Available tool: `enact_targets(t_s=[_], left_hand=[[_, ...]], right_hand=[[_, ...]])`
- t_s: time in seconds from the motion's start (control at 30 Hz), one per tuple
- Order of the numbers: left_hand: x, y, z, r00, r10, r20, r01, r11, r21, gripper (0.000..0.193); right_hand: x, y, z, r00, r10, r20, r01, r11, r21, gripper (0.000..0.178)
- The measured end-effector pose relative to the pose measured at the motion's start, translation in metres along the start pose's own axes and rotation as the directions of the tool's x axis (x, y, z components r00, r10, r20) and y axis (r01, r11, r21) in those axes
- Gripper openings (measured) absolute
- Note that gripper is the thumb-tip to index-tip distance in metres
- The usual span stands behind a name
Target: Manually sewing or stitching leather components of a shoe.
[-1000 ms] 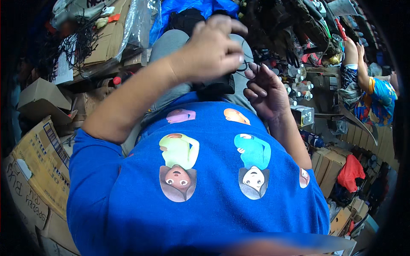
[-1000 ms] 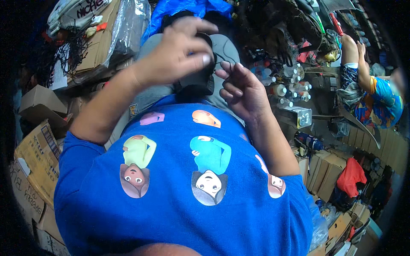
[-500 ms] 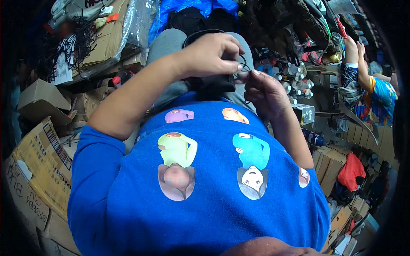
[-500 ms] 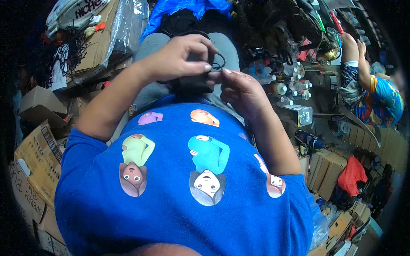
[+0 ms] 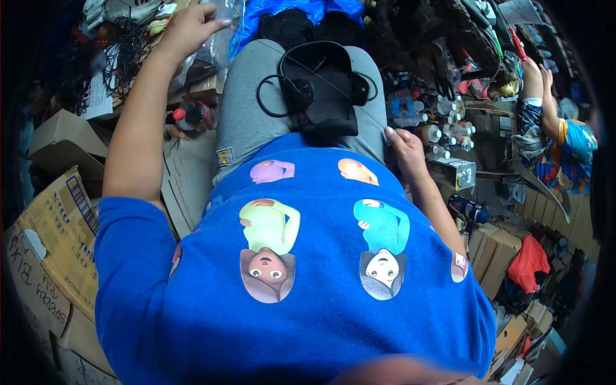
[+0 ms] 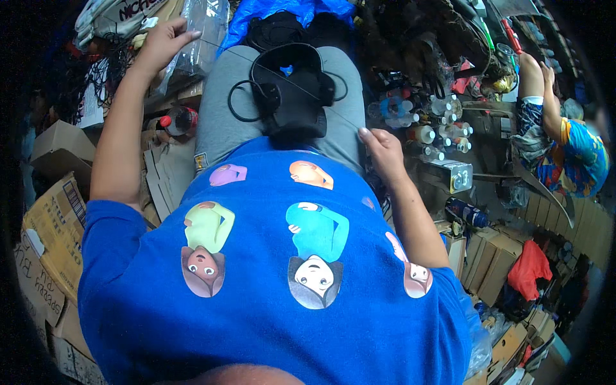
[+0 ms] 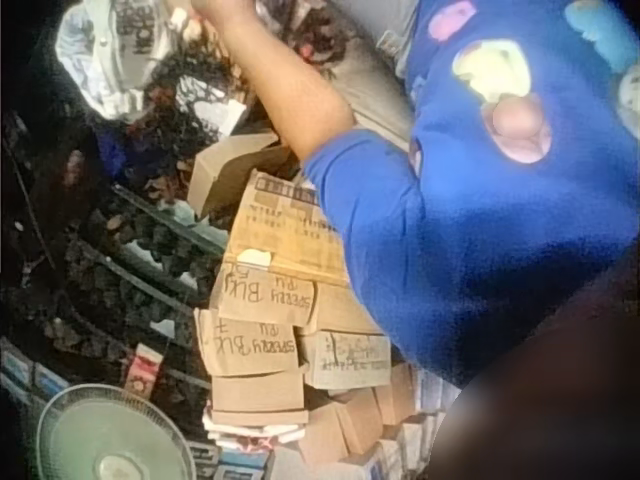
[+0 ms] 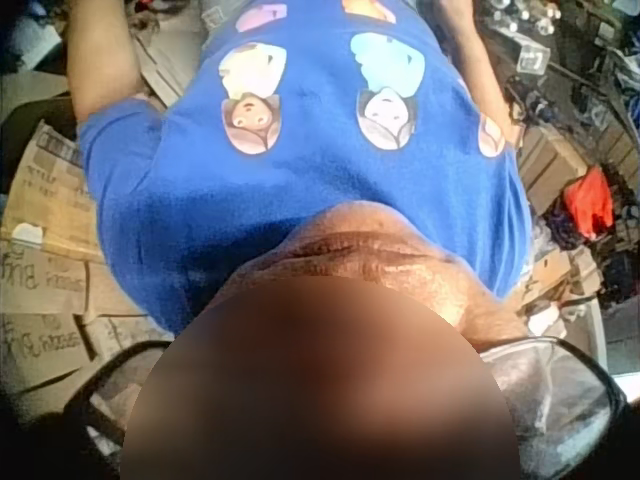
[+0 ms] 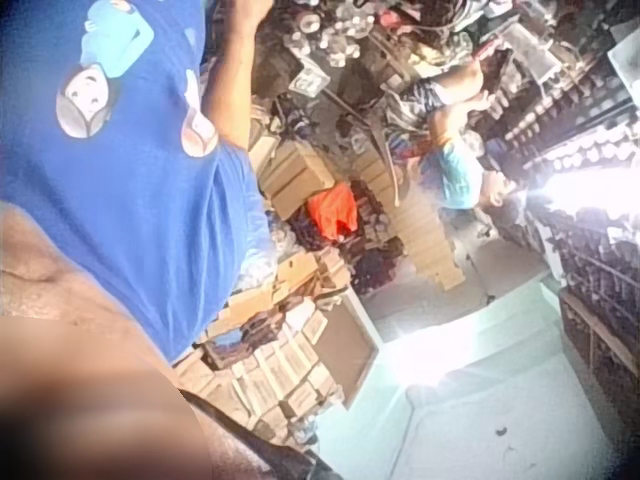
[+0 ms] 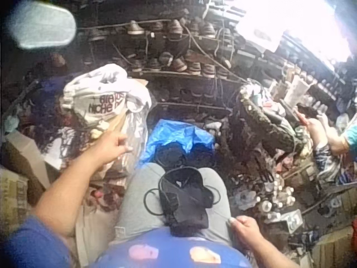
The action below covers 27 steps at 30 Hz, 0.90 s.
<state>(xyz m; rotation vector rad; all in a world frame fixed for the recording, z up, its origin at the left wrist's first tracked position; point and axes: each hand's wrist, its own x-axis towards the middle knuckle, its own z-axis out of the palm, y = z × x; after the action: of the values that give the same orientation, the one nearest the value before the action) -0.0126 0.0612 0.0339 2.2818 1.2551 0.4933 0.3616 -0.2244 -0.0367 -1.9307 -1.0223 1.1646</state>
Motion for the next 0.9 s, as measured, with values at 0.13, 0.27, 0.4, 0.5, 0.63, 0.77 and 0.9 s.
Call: enact_targets(t_s=[0.13,0.27,0.4,0.5,0.63,0.77,0.9], left_hand=[[-0.001,-0.028,0.023,0.995,-0.058,-0.083,0.062,0.997,0.048,0.040],[-0.013,0.028,0.021,0.997,-0.069,-0.020,0.049,0.856,-0.514,0.030],[-0.042,0.150,0.062,0.843,0.444,0.303,-0.189,0.773,-0.605,0.043],[-0.053,0.192,0.070,0.619,0.508,0.598,-0.226,0.845,-0.485,0.032],[-0.052,0.163,0.014,0.578,0.488,0.654,-0.181,0.858,-0.481,0.032],[-0.078,0.113,-0.070,0.742,0.344,0.576,-0.065,0.891,-0.449,0.029],[-0.117,0.055,-0.106,0.871,-0.040,0.490,0.302,0.829,-0.470,0.031]], right_hand=[[-0.001,0.008,-0.013,0.989,0.081,0.123,-0.085,0.996,0.025,0.031],[-0.026,-0.047,-0.037,0.893,0.111,0.436,-0.133,0.991,0.022,0.028],[-0.036,-0.122,-0.056,0.677,-0.238,0.697,0.355,0.935,-0.026,0.034],[-0.014,-0.141,-0.078,0.679,-0.303,0.669,0.406,0.914,0.002,0.031],[0.072,-0.087,-0.129,0.988,-0.151,0.014,0.151,0.988,-0.017,0.035],[0.155,0.003,-0.170,0.904,-0.160,-0.397,-0.061,0.870,-0.489,0.051],[0.204,0.044,-0.191,0.910,0.066,-0.409,-0.380,0.527,-0.760,0.060]])
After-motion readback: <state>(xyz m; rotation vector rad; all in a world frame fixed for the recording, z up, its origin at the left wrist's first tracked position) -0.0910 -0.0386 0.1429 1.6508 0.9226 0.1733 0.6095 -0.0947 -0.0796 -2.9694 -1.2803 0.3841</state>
